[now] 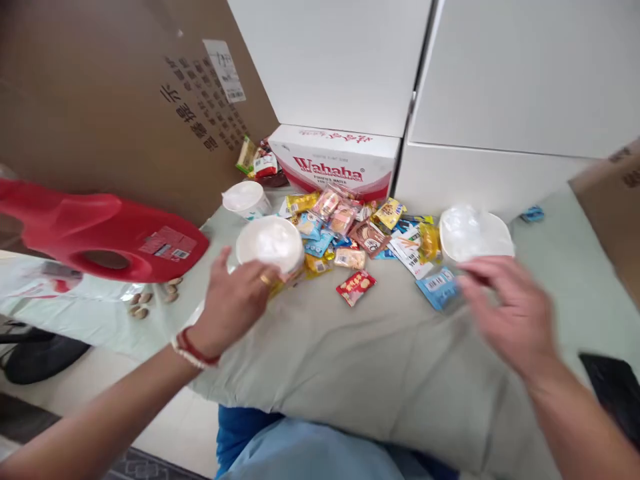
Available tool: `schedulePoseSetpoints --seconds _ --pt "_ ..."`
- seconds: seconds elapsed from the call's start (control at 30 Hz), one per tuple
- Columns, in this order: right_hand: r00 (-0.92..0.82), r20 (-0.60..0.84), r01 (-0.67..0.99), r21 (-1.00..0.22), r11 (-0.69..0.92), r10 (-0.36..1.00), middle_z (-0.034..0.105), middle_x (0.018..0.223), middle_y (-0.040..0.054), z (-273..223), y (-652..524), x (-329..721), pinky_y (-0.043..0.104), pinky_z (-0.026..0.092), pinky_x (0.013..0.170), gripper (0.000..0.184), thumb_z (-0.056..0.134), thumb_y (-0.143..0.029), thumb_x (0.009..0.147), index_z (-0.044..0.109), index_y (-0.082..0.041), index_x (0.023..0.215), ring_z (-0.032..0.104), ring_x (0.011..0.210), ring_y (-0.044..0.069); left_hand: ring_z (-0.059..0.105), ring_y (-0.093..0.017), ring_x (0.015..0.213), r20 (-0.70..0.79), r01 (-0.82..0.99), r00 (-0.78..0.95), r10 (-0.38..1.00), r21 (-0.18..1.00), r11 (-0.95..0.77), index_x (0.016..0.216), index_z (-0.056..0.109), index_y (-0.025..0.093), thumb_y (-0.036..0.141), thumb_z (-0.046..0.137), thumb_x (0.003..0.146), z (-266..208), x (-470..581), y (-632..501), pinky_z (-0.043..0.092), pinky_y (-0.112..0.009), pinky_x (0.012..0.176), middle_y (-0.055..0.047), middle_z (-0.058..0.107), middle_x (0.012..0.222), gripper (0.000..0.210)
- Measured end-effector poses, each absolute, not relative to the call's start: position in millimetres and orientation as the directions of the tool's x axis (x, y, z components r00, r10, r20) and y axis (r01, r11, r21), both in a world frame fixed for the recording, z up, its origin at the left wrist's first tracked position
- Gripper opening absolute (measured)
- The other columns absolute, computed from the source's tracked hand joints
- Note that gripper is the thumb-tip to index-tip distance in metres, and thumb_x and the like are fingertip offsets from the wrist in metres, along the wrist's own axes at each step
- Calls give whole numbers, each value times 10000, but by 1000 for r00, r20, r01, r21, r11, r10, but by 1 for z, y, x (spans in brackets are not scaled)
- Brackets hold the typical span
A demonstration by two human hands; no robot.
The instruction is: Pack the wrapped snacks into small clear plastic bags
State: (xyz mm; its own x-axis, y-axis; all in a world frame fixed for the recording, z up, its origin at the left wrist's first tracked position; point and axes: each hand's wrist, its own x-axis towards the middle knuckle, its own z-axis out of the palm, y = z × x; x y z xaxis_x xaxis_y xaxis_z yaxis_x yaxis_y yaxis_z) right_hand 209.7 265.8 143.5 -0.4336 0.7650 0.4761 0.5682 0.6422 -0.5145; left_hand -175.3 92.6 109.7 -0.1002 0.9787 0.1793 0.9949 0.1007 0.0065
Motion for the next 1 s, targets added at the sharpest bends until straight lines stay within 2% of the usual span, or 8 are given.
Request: schedulePoseSetpoints --seconds 0.1,0.2,0.3,0.53,0.67,0.8,0.87,1.0 --pt "-829 428 143 -461 876 360 686 1291 106 148 216 147 454 548 1040 247 588 -235 1017 688 -262 1240 671 1187 265 692 -213 1031 183 963 239 954 80 -256 1083 698 245 68 413 1002 99 -99 55 163 -682 1263 -25 734 921 345" --pt "-985 -53 171 -476 863 166 718 1231 125 121 189 92 388 578 933 273 621 -120 942 707 -176 1194 703 1102 268 648 -228 1222 204 919 344 916 124 -373 1019 709 235 63 443 1007 81 -57 30 186 -645 1281 -35 737 950 318" --pt "-907 -347 369 -387 845 237 734 1185 193 88 177 68 380 570 865 296 655 -70 886 696 -85 1179 727 992 290 592 -254 1326 278 946 225 934 166 -277 1007 731 241 53 487 976 60 -50 17 310 -588 1248 -75 740 1110 309" --pt "-869 -335 487 -451 748 364 734 884 52 85 158 70 335 535 866 145 637 -62 870 727 -155 935 718 884 217 646 -255 1229 385 945 32 923 288 -153 1107 701 229 95 499 975 42 -69 12 409 -533 1158 -86 746 1141 277" --pt "-917 -92 361 -603 712 388 724 1147 100 115 165 102 352 561 913 333 618 -129 897 712 -193 1211 700 1009 226 660 -278 1226 403 936 58 913 296 -190 1101 690 228 118 501 992 37 -79 19 340 -593 1184 -75 766 1130 244" --pt "-634 121 386 -806 448 764 717 1204 75 140 238 159 310 593 788 441 488 -265 982 594 -237 1409 708 899 179 645 -299 1264 406 917 121 906 303 -258 1015 672 224 136 501 1018 33 -84 27 293 -618 1200 -35 777 1020 192" --pt "-347 108 590 -747 306 932 730 1126 77 141 296 184 298 576 699 477 509 -322 968 579 -207 1426 693 822 186 648 -288 1268 418 910 131 899 309 -276 1026 657 223 119 484 1025 34 -85 28 286 -604 1207 -24 774 992 202" --pt "-104 -68 947 -311 78 992 733 1206 143 114 388 200 297 531 872 487 676 -263 879 648 -118 1342 691 1010 232 660 -271 1242 435 902 123 892 326 -283 1045 638 234 110 488 1024 40 -84 27 308 -571 1199 -12 768 982 195"
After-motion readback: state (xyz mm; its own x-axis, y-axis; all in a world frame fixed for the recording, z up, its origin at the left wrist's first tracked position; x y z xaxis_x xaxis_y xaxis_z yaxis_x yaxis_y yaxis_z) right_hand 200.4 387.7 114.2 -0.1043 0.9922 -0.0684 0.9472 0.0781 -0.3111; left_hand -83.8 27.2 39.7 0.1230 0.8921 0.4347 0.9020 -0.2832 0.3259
